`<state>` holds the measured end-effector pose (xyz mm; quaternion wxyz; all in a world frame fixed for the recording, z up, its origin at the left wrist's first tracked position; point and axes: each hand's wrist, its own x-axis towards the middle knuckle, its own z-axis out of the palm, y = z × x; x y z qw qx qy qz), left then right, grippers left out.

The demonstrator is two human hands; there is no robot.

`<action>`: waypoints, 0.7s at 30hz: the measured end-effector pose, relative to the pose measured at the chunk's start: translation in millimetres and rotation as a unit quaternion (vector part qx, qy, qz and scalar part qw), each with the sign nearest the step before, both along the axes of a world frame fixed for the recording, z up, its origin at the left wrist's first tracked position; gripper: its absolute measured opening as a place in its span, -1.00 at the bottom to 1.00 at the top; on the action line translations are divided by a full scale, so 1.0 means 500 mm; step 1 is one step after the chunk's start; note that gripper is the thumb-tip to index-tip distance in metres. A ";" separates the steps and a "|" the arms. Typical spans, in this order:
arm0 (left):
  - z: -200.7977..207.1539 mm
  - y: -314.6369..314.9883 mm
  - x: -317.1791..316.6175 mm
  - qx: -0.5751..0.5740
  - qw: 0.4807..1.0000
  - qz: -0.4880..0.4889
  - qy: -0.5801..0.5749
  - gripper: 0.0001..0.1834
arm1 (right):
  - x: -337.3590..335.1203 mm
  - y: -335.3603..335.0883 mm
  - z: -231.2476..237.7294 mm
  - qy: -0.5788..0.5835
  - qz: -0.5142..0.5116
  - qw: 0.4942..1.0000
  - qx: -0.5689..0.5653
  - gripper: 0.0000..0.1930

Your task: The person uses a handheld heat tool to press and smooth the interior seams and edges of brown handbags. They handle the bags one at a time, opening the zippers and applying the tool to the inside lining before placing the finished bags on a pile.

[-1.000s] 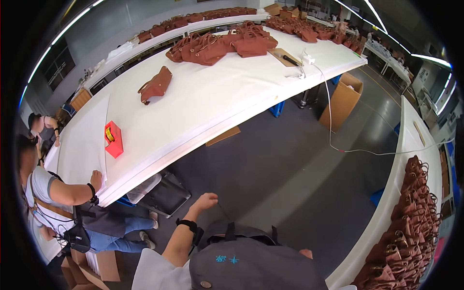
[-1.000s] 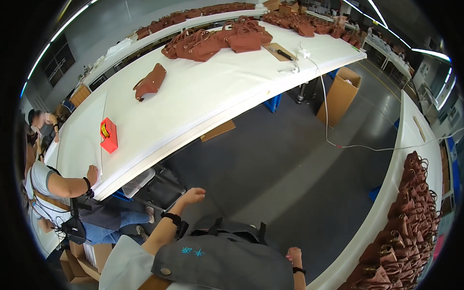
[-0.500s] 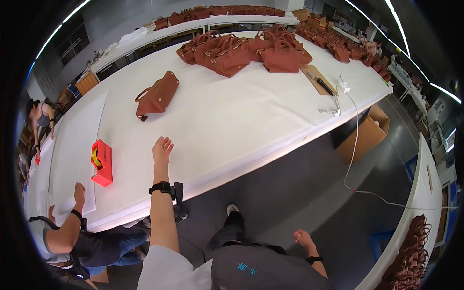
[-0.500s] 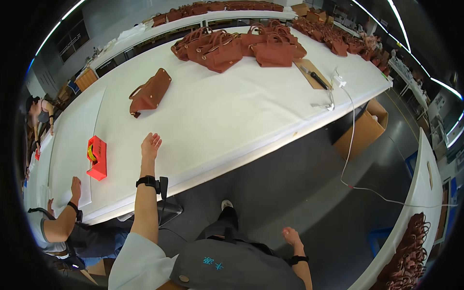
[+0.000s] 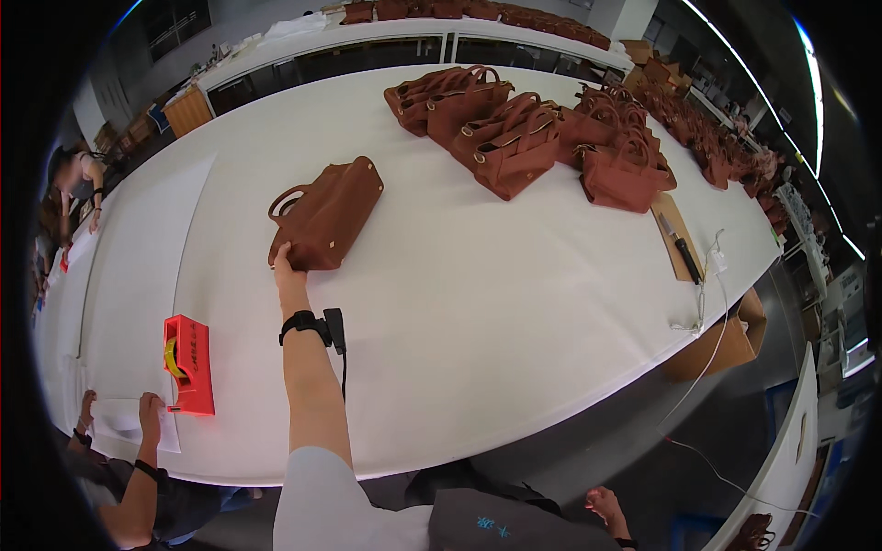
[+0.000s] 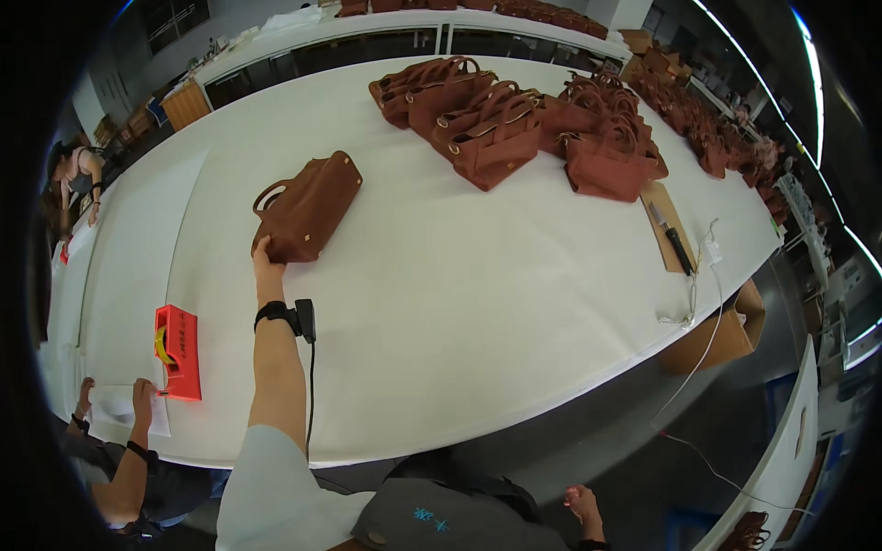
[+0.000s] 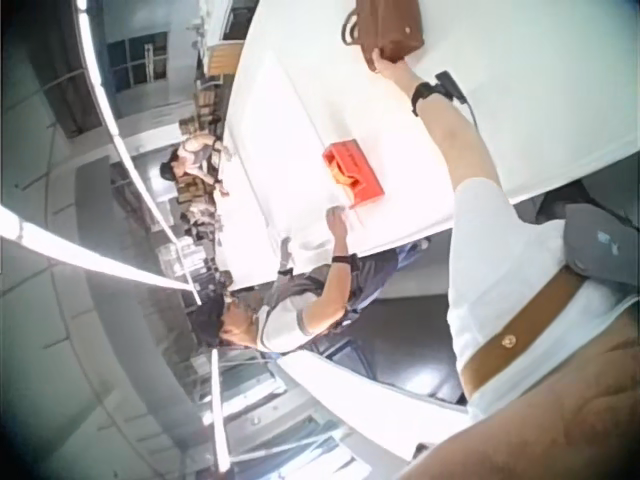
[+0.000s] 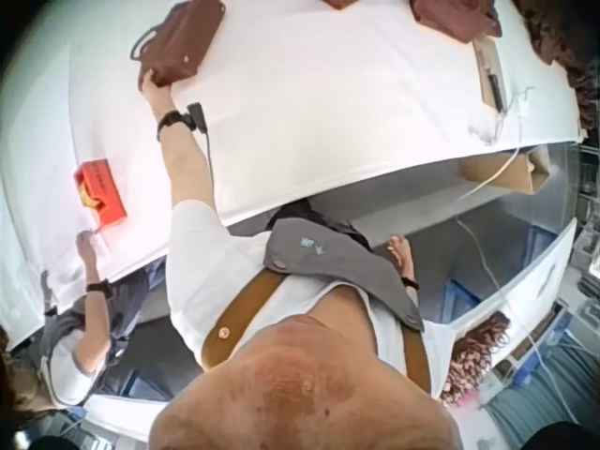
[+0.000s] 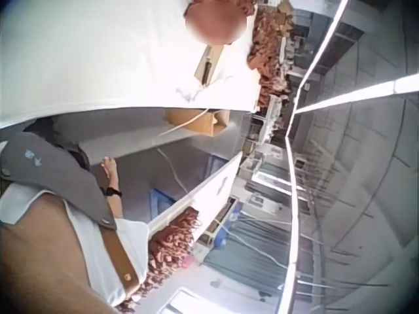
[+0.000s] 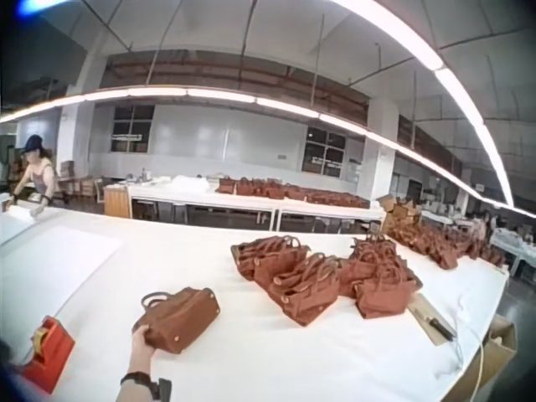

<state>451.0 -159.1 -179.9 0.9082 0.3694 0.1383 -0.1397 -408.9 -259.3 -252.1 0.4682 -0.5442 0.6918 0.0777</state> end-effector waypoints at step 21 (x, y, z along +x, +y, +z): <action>0.041 -0.132 -0.616 0.417 0.413 -0.311 -0.747 -0.33 | 0.801 -0.402 0.185 -0.555 -0.283 0.769 0.142 -0.72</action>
